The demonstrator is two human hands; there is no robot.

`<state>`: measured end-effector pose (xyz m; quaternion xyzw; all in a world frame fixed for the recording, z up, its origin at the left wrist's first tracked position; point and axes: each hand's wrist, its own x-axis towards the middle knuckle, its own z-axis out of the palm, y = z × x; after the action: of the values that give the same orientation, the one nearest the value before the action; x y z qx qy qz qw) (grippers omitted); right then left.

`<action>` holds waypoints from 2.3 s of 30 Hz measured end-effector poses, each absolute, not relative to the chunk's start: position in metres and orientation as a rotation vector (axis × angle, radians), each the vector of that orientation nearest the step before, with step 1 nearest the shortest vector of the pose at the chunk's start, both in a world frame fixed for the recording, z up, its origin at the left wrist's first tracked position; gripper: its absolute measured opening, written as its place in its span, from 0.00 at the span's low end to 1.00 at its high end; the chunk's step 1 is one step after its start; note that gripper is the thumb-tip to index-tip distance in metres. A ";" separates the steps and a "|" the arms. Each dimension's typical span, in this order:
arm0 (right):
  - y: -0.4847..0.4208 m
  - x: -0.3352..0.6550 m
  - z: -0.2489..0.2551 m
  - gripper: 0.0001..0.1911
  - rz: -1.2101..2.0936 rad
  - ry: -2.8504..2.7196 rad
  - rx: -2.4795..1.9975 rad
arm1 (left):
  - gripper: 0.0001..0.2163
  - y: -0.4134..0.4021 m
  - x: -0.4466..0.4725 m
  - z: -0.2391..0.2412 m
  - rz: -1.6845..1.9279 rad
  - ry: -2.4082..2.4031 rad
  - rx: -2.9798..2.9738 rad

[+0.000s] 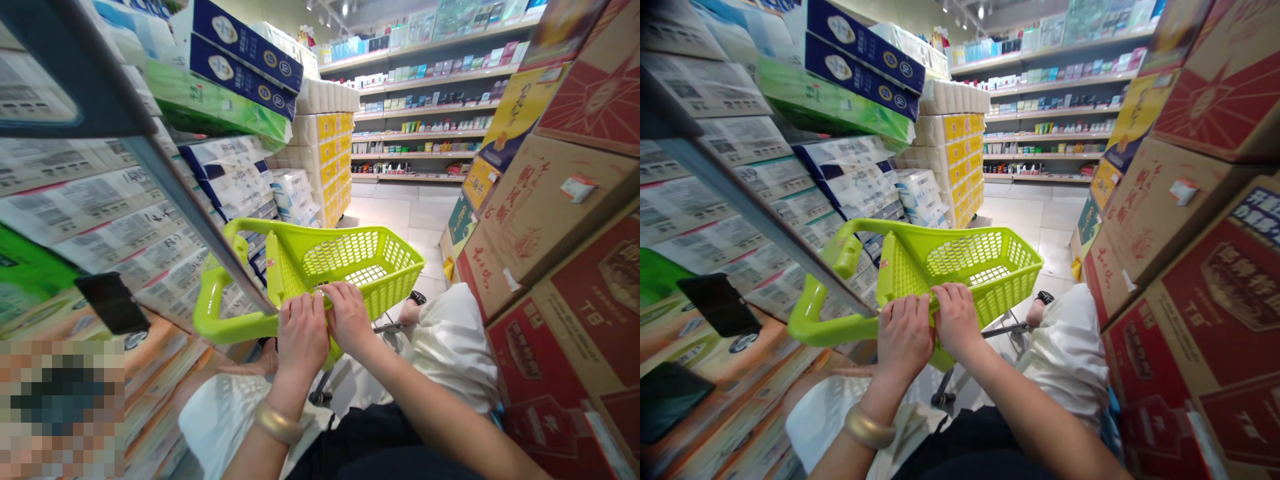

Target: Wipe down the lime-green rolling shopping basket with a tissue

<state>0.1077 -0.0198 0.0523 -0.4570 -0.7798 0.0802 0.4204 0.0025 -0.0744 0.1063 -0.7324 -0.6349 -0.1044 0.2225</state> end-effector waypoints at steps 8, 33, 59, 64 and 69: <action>-0.007 0.132 0.041 0.23 0.134 -1.922 -1.287 | 0.17 -0.076 -0.001 0.105 -0.290 -1.746 -2.038; -0.025 0.100 0.058 0.21 0.248 -1.968 -1.092 | 0.14 -0.073 -0.006 0.100 -0.319 -1.707 -2.041; -0.010 0.132 0.046 0.21 0.138 -1.898 -1.326 | 0.18 -0.073 0.001 0.102 -0.264 -1.734 -2.010; -0.022 0.109 0.055 0.21 0.198 -1.968 -1.138 | 0.16 -0.072 -0.001 0.099 -0.266 -1.703 -2.021; -0.012 0.129 0.046 0.23 0.167 -1.968 -1.229 | 0.17 -0.073 -0.007 0.099 -0.274 -1.690 -2.022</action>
<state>0.1293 -0.0116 0.0461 -0.4851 -0.7768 0.0659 0.3962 -0.0066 -0.0734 0.0988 -0.7402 -0.6188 -0.1002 0.2434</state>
